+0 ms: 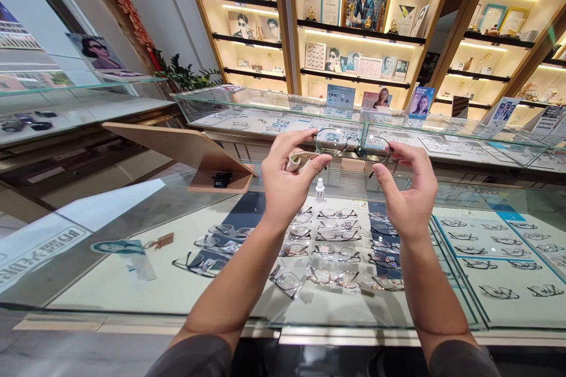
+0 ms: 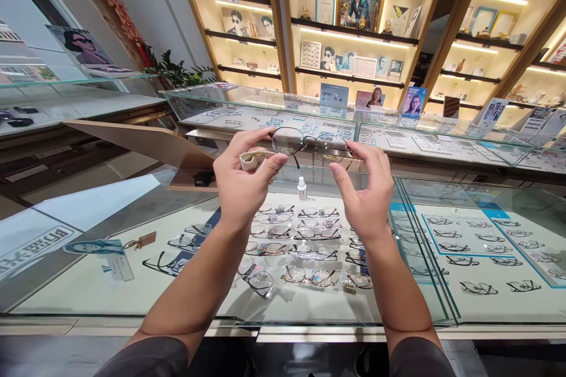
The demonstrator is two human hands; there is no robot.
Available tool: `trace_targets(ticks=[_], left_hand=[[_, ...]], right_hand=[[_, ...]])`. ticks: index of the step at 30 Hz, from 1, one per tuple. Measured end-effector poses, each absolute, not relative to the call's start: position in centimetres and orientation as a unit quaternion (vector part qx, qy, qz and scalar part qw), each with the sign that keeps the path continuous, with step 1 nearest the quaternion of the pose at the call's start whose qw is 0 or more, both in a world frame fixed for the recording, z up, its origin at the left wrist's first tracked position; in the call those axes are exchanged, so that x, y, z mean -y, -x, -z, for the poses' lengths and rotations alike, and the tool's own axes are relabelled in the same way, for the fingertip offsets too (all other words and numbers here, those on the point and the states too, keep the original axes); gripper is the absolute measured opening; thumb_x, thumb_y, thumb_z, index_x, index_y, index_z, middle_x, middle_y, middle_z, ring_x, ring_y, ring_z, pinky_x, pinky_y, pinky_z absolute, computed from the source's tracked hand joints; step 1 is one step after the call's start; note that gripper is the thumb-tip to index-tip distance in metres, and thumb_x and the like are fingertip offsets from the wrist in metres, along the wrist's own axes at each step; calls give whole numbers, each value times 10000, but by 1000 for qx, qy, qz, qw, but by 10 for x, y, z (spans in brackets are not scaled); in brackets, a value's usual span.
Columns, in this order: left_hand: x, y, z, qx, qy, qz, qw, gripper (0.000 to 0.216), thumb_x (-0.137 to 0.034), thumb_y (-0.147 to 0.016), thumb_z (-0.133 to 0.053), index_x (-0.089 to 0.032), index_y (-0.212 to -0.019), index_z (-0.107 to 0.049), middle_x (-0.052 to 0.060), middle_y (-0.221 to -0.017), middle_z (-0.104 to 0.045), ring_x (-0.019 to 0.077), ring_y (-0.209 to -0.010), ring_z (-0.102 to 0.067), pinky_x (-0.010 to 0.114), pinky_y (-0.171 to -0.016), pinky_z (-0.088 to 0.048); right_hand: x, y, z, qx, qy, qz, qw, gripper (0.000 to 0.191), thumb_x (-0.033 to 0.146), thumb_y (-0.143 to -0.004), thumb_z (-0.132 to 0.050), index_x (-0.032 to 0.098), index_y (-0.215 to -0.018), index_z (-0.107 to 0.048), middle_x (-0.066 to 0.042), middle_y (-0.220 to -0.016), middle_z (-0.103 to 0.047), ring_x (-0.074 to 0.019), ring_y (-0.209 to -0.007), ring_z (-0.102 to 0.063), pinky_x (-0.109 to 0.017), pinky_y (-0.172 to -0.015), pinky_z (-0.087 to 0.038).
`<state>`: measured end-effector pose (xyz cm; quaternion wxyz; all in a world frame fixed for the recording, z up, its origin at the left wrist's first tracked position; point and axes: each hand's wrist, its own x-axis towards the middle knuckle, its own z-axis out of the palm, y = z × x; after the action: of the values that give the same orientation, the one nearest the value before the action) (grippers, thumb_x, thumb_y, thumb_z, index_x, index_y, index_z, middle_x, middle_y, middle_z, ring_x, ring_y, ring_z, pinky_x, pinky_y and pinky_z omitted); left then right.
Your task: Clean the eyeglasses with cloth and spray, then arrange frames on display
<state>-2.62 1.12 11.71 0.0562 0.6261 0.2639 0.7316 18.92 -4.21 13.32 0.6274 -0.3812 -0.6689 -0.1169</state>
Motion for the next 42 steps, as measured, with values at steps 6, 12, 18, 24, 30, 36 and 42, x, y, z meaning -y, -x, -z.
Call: trace_targets(ticks=[6, 12, 18, 24, 30, 36, 42], left_hand=[[-17, 24, -111, -265, -637, -717, 99, 579, -567, -866, -930, -293, -1356, -791, 101, -1304, -781, 143, -814, -726, 288, -763, -640], [-17, 15, -106, -251, -617, -744, 51, 658, -547, -846, -954, -297, -1418, -745, 100, -1330, -777, 172, -930, -756, 273, -778, -638], [-17, 7, -104, -249, -575, -779, -21, 561, -536, -909, -905, -303, -1392, -739, 72, -1308, -751, 104, -755, -687, 251, -683, -604], [-12, 6, -105, -261, -554, -785, -94, 543, -541, -922, -886, -245, -1351, -733, 100, -1301, -730, 137, -783, -709, 285, -654, -629], [-7, 5, -107, -258, -544, -791, -111, 502, -509, -896, -916, -264, -1303, -753, 100, -1256, -717, 168, -860, -725, 295, -654, -642], [-7, 5, -105, -235, -567, -784, -93, 502, -409, -897, -930, -305, -1348, -737, 69, -1273, -704, 120, -766, -673, 288, -661, -632], [-9, 5, -104, -233, -576, -777, -98, 503, -390, -912, -925, -304, -1366, -728, 47, -1282, -708, 73, -701, -631, 254, -673, -607]], right_hand=[[47, -186, -134, 665, 379, 195, 614, 301, 451, -1049, -696, 326, -1322, -721, -81, -1259, -734, -343, -1224, -662, -580, -1086, -538], [46, -184, -129, 676, 389, 214, 588, 333, 465, -1041, -696, 339, -1349, -718, -85, -1298, -726, -358, -1284, -650, -606, -1130, -510], [44, -181, -127, 684, 382, 191, 591, 357, 437, -1051, -680, 343, -1395, -701, -98, -1347, -709, -364, -1332, -630, -620, -1159, -510], [44, -177, -128, 650, 387, 146, 637, 412, 471, -1055, -676, 309, -1434, -684, -107, -1353, -714, -333, -1266, -677, -579, -1056, -603], [40, -179, -129, 633, 368, 32, 681, 311, 462, -1089, -636, 263, -1274, -788, -94, -1260, -779, -283, -1202, -726, -512, -995, -634], [39, -181, -130, 610, 357, -32, 707, 265, 451, -1065, -681, 246, -1173, -808, -71, -1164, -815, -249, -1096, -773, -476, -988, -647], [35, -184, -129, 613, 301, -122, 720, 254, 486, -1035, -732, 253, -1123, -785, -50, -1101, -824, -232, -1026, -796, -434, -939, -669]])
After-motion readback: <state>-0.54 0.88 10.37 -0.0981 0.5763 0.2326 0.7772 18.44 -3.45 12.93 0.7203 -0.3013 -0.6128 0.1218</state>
